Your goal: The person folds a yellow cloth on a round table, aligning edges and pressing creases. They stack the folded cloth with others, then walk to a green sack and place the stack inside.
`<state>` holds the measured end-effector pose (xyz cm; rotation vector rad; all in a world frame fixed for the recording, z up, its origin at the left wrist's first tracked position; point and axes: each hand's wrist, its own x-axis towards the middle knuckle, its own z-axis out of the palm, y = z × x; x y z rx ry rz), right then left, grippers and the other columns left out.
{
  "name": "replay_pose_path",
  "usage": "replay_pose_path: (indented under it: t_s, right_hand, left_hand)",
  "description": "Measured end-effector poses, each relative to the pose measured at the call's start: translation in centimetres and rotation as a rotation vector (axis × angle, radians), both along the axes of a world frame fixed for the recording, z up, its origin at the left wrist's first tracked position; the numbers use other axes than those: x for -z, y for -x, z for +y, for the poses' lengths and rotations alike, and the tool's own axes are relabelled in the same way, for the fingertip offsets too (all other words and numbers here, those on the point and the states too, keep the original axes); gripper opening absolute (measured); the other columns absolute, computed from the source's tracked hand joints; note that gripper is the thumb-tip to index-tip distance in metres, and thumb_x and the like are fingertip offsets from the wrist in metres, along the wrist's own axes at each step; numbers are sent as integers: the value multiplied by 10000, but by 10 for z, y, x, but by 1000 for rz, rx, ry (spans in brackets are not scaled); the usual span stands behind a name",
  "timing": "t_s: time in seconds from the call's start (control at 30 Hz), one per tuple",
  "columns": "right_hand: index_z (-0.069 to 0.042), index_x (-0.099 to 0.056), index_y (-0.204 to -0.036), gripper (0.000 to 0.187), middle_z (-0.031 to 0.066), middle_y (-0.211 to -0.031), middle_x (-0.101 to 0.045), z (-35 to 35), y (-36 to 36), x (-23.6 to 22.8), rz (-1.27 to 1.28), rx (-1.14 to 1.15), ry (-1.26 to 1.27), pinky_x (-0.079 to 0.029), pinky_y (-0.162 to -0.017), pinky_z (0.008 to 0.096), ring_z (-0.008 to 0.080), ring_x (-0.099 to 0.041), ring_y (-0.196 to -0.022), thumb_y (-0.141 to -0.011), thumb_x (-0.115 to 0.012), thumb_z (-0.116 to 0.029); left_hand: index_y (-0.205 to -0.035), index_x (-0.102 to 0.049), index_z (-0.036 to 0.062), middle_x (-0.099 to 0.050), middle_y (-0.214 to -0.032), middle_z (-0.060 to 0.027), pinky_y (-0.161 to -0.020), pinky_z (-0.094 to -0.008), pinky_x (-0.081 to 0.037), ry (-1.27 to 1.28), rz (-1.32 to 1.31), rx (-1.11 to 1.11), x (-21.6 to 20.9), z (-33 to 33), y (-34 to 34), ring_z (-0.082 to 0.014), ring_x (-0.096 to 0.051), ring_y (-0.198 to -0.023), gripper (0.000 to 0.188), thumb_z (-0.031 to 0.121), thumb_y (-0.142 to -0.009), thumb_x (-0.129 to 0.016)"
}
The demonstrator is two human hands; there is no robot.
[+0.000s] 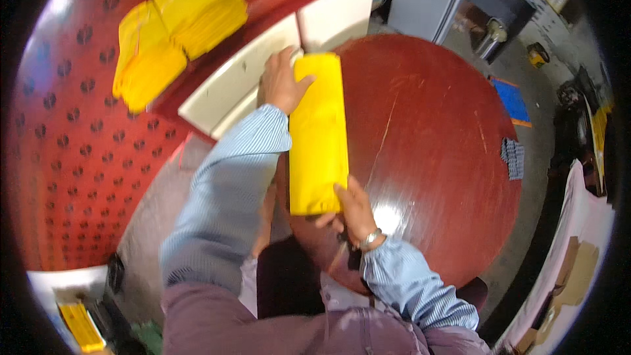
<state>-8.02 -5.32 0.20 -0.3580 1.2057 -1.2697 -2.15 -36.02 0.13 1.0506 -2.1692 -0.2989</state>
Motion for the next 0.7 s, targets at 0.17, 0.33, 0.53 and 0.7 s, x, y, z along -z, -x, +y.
replay_pose_path:
  t_s: [0.17,0.33,0.53,0.7]
  right_hand:
    - [-53,-505,-1332,284,163,-1052,-760,-2,2,-1,-11,7,0,-400,-368,234,246,-762,-614,-1151,-436,-261]
    - [-64,-534,-1378,415,151,-1143,-760,1,12,-6,34,-110,-50,-365,-396,200,197,-732,-589,-1152,-484,-408]
    - [-55,-539,-1380,518,107,-995,-780,15,27,-11,113,-263,-2,-357,-402,197,129,-660,-521,-1140,-486,-511]
    - [-60,-618,-1275,445,85,-786,-748,22,27,-4,129,-258,-23,-347,-381,224,108,-561,-436,-1152,-483,-466]
  left_hand:
    - [-1623,-371,7,-339,-1698,-253,-1316,-507,-231,-273,-382,446,5,83,-22,-422,-245,-1612,766,382,-1035,-689]
    - [-1689,-249,5,-203,-1768,-243,-1346,-506,-127,-234,-440,439,13,104,-22,-391,-113,-1664,870,583,-1092,-507]
    - [-1717,-161,29,-123,-1796,-213,-1354,-499,-76,-277,-562,370,10,109,-14,-352,-47,-1676,1007,749,-1056,-402]
    - [-1725,-146,50,-112,-1805,-182,-1359,-482,-60,-258,-579,301,12,116,-11,-322,-34,-1680,1031,778,-1039,-395]
